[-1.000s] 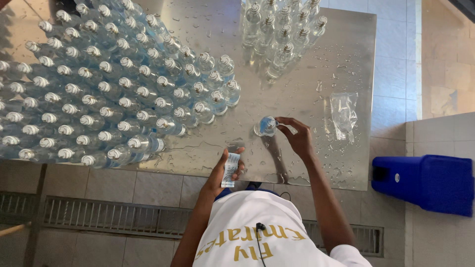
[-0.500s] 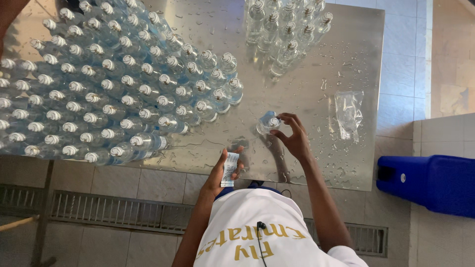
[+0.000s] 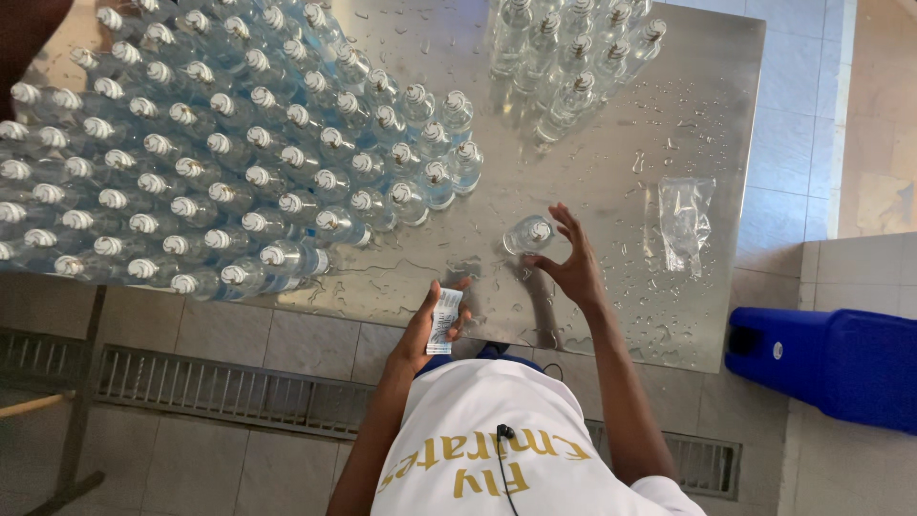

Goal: The person repeatedly picks up small plastic bottles from a metal table, applies a label to each bottle, and places the labeled bottle back on the table. The person holds a stack of labels in one hand while applying them with the other.

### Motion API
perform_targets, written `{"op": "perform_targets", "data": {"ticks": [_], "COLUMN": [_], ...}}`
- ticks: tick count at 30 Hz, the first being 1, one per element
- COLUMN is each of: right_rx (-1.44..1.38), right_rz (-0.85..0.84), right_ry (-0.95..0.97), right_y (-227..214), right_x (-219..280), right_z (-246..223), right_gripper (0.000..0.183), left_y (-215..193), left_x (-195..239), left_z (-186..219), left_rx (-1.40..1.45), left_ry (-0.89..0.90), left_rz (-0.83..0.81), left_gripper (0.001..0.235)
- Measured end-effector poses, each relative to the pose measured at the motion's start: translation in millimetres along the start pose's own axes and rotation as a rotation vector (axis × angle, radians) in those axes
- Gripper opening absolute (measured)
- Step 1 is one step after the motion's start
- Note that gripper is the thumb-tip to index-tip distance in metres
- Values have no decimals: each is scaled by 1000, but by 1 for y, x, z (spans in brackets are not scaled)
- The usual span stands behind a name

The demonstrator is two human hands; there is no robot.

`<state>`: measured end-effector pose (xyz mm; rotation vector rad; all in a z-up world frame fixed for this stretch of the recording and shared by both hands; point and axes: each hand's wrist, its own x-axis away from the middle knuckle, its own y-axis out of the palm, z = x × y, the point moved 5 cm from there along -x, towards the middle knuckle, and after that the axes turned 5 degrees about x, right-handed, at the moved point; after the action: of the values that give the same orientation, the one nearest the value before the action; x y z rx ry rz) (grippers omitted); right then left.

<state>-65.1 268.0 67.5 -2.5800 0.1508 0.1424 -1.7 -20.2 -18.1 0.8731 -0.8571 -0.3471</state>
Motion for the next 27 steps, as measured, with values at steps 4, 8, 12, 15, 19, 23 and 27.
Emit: {"op": "perform_targets", "data": {"ticks": [4,8,12,15,19,23,27], "right_rx": [-48,-55,-2,43,178,152,181], "right_rz": [-80,-90,-79,-56,-68,-90,-122], "right_ry": [16,56,86,110,256,301,361], "right_y": [22,38,51,64,67,69,60], "right_x": [-2,-1,3,3,-5,-8,-15], "right_z": [14,32,68,99,87,74,18], "right_gripper": [114,111,114,115,104,95,80], "left_y": [-3,-13,-20,-26,-27,-32,-37], "left_x": [2,4,14,19,27,29,29], "left_z": [-3,-8,-7,-6,-1,-2,-1], "left_rx": [5,41,46,66,80,64,41], "left_ry": [13,12,21,44,48,51,70], "left_rz": [2,19,58,68,67,72,68], "left_gripper": [83,83,82,82,82,87,87]}}
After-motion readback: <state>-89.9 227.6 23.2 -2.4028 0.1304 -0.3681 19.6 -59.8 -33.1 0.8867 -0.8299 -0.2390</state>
